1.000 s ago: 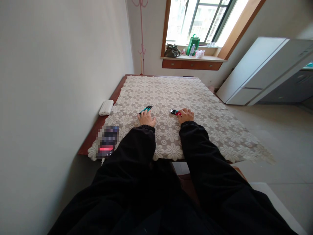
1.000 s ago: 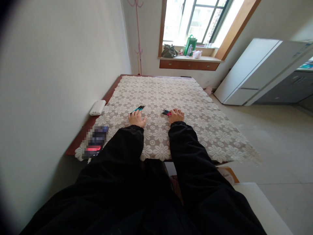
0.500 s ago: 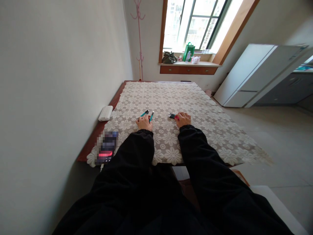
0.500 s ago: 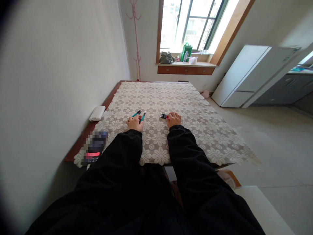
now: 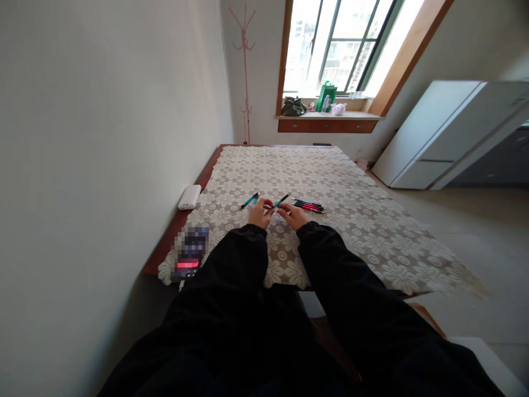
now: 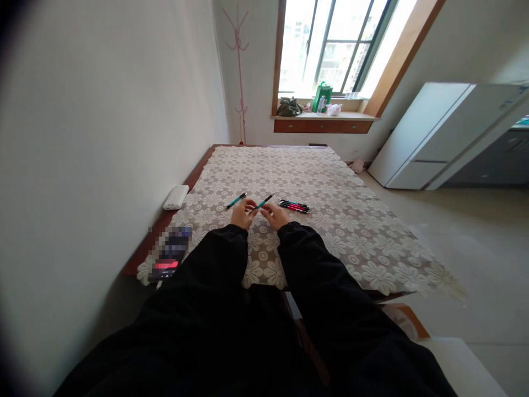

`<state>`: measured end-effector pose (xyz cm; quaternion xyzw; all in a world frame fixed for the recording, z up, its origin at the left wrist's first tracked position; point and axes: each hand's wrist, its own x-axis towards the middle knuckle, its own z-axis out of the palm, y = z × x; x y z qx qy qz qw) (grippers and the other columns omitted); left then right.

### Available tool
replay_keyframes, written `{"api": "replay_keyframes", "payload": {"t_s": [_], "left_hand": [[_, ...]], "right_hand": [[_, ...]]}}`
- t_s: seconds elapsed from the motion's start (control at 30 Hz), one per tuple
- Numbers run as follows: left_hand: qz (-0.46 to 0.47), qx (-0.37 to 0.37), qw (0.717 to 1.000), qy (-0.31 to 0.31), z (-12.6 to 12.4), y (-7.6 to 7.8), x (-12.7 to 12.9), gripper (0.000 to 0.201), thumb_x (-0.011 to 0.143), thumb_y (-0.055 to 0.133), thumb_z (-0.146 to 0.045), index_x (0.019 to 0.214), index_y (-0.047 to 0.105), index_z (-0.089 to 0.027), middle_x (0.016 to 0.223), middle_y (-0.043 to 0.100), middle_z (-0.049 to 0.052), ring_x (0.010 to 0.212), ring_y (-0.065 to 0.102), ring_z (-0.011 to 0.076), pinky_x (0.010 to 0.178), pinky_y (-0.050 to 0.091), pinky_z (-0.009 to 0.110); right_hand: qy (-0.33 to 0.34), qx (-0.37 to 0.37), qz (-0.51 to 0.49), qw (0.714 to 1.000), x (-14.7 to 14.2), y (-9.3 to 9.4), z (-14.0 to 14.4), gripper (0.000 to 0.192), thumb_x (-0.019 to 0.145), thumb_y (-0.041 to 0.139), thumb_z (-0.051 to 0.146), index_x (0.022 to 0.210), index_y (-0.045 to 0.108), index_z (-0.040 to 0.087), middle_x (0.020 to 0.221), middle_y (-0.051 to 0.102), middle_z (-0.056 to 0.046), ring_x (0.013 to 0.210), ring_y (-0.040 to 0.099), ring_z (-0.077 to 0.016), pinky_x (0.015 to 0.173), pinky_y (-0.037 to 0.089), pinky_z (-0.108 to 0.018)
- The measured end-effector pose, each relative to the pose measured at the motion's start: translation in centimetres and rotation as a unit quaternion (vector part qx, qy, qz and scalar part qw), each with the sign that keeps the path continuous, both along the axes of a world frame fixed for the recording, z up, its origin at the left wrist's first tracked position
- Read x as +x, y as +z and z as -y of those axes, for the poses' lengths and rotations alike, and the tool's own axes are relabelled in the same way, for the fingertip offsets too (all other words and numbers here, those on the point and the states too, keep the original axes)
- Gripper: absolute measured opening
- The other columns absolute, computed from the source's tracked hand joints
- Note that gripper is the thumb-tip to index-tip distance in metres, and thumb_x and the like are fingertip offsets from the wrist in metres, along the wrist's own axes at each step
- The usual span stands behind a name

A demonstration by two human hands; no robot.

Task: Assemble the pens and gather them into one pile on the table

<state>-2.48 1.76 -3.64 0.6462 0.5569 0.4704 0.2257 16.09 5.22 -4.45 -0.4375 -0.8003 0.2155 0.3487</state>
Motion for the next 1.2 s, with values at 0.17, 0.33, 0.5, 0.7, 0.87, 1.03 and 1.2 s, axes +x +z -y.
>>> {"api": "replay_keyframes", "payload": {"t_s": [0.17,0.33,0.5,0.7,0.87,1.03,1.2], "left_hand": [[0.032,0.003,0.989,-0.141,0.4,-0.4,0.8,0.026,0.085,0.070,-0.016,0.109,0.063,-0.022,0.097,0.080,0.002,0.099,0.076,0.0157,0.097,0.055,0.032],[-0.011,0.008,0.999,0.030,0.3,0.0,0.2,0.032,0.090,0.065,-0.022,0.121,0.064,-0.023,0.089,0.075,0.001,0.083,0.070,0.0149,0.078,0.055,0.028],[-0.074,-0.001,0.997,0.008,0.0,0.1,-0.3,0.016,0.087,0.070,-0.022,0.102,0.073,-0.021,0.097,0.073,0.003,0.081,0.064,0.0148,0.080,0.053,0.029],[-0.152,-0.038,0.988,0.008,0.7,0.5,-0.3,0.013,0.093,0.066,-0.032,0.097,0.073,-0.022,0.094,0.075,0.004,0.082,0.065,0.0177,0.075,0.046,0.029],[-0.206,-0.069,0.976,0.028,1.0,0.8,-0.1,0.042,0.102,0.049,-0.046,0.077,0.072,-0.022,0.084,0.075,0.007,0.087,0.067,0.0219,0.070,0.042,0.031],[-0.154,-0.073,0.985,0.028,0.7,0.7,-0.1,0.038,0.100,0.053,-0.048,0.088,0.078,-0.022,0.085,0.077,0.006,0.081,0.067,0.0200,0.072,0.045,0.030],[-0.083,-0.039,0.994,-0.062,0.5,0.5,-0.1,0.023,0.087,0.071,-0.029,0.109,0.075,-0.021,0.096,0.079,0.003,0.080,0.067,0.0154,0.080,0.051,0.027]], "right_hand": [[0.001,-0.044,-0.118,0.992,-0.6,-1.9,-0.8,0.044,0.092,0.049,0.061,0.095,0.069,0.022,0.071,0.069,-0.003,0.064,0.062,-0.0198,0.063,0.051,-0.033],[-0.024,0.013,-0.041,0.999,0.7,-2.0,-0.7,0.033,0.092,0.049,0.045,0.099,0.071,0.021,0.075,0.068,-0.004,0.068,0.062,-0.0211,0.067,0.049,-0.034],[-0.024,0.077,0.098,0.992,2.1,-1.2,-1.0,0.030,0.095,0.046,0.031,0.102,0.074,0.022,0.099,0.076,-0.010,0.096,0.066,-0.0257,0.085,0.048,-0.037],[-0.007,0.079,0.225,0.971,2.6,-0.8,-0.6,0.031,0.103,0.044,0.028,0.097,0.074,0.022,0.095,0.073,-0.010,0.094,0.064,-0.0233,0.087,0.042,-0.034],[-0.011,0.093,0.250,0.964,2.2,-0.4,-0.1,0.021,0.101,0.050,0.022,0.097,0.070,0.021,0.099,0.074,-0.011,0.100,0.063,-0.0250,0.087,0.040,-0.034],[-0.033,0.107,0.230,0.967,2.2,-0.2,0.0,0.015,0.099,0.057,0.028,0.107,0.068,0.021,0.111,0.075,-0.012,0.106,0.063,-0.0260,0.092,0.040,-0.036],[-0.030,0.102,0.223,0.969,2.4,-0.5,0.2,0.024,0.101,0.054,0.032,0.119,0.068,0.022,0.115,0.075,-0.011,0.101,0.064,-0.0250,0.087,0.041,-0.034]]}}
